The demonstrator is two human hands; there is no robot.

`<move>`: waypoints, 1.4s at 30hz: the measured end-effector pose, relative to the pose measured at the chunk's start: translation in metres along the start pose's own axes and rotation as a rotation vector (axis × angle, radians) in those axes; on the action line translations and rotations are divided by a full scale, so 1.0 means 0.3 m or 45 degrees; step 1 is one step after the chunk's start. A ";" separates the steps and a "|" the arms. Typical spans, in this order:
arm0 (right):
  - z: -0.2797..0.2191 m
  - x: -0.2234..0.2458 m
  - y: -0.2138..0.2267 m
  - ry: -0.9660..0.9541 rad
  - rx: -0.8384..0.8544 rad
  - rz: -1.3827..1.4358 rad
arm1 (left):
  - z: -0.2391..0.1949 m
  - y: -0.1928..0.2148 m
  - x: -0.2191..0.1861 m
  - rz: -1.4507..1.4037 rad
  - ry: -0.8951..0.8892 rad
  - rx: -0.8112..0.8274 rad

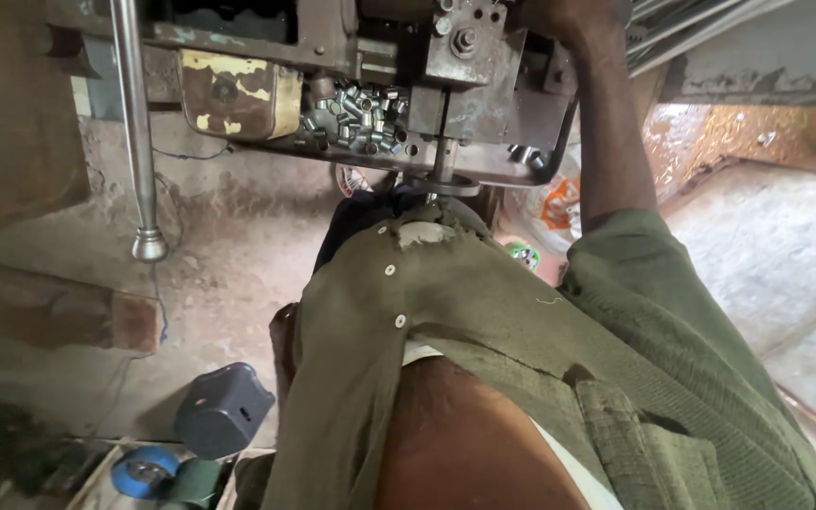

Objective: The person uses a metal lathe to shape small cylindrical metal components. The person operates the machine using various levers and handwheels and then removes and holds the finished metal pieces.

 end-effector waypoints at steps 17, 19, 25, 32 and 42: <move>0.080 0.005 0.045 -0.062 -0.428 0.266 | -0.041 -0.126 -0.027 -0.177 -0.119 0.083; 0.090 0.013 0.029 -0.067 -0.451 0.294 | -0.052 -0.119 -0.011 -0.168 -0.090 0.076; 0.094 0.029 -0.021 -0.079 -0.512 0.478 | -0.071 -0.148 -0.036 -0.243 -0.212 0.046; -0.171 0.094 0.033 -0.078 -0.984 1.387 | -0.010 -0.152 0.052 -0.211 -0.152 -0.186; -0.509 -0.062 0.227 0.278 -1.555 0.758 | -0.030 0.374 -0.192 -1.025 -0.597 -0.922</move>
Point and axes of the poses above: each hand's wrist, its own z-axis towards the middle knuckle, its own y-axis out of the back of the hand, x = y × z, the point moved 8 cm from there along z, towards the middle knuckle, and after that the axes turned 5 degrees about -z, right-handed, at the moved point
